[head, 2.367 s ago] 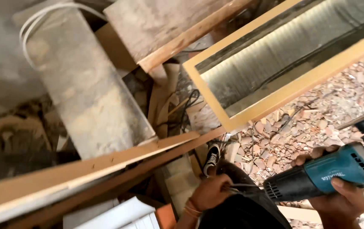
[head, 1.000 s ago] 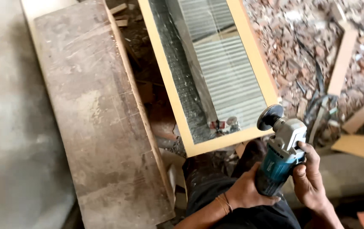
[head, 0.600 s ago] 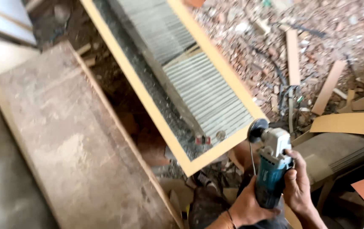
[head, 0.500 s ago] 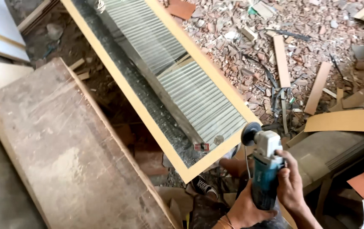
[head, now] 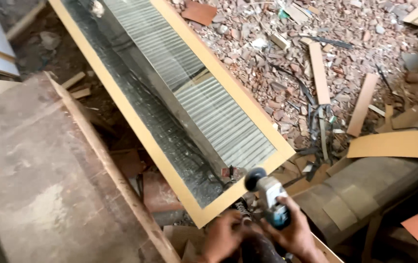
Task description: The person uses a metal file to scrape the edges of a wooden frame and then sands it with a power sander. They rotate the frame to sand all sides before lifting it up.
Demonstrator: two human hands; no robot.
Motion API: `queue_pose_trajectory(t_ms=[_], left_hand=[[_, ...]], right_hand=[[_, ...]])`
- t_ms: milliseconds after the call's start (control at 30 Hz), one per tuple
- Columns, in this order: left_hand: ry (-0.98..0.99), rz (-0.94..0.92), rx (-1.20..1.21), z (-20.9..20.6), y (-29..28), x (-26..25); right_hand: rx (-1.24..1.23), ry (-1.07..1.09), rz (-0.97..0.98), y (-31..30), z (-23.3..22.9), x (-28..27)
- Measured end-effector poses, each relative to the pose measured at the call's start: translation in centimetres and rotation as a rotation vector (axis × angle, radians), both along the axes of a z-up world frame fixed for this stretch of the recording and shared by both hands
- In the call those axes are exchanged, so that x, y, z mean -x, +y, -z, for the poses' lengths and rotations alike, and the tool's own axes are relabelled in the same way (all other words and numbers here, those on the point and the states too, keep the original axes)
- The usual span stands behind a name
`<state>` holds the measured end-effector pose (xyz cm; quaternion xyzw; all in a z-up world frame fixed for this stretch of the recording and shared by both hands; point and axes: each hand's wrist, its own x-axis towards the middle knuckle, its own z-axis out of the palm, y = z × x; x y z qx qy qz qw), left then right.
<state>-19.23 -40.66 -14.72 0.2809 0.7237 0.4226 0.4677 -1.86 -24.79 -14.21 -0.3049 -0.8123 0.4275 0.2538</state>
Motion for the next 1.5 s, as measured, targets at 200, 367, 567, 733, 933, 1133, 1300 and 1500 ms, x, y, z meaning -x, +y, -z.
queue_pose_trajectory(t_ms=[200,367,567,733,933,1133,1300,1500], left_hand=[[0.542,-0.435,0.133,10.0,-6.8,7.7],[0.467,-0.485,-0.041,14.1,-7.0,10.7],[0.296,-0.561,0.037,16.2,-7.9,10.5],[0.033,-0.548,-0.087,16.9,-8.1,10.4],[-0.259,-0.616,0.078,14.1,-6.9,10.6],[-0.235,-0.612,0.016,14.4,-7.3,10.7],[-0.258,-0.628,0.043,14.0,-7.1,10.9],[-0.246,-0.622,0.035,14.2,-7.2,10.7]], right_hand=[[-0.034,-0.322,-0.173,-3.5,2.9,-2.1],[-0.073,-0.287,-0.321,-5.9,5.8,-0.5],[-0.128,-0.303,-0.472,-8.5,9.2,-1.0],[-0.146,-0.4,-0.577,-10.1,10.2,-0.6],[-0.145,-0.411,-0.662,-12.2,12.6,-1.6],[-0.15,-0.449,-0.726,-13.1,13.2,-1.4],[-0.146,-0.399,-0.739,-13.1,13.8,-0.9],[-0.191,-0.417,-0.671,-13.1,13.7,-0.7]])
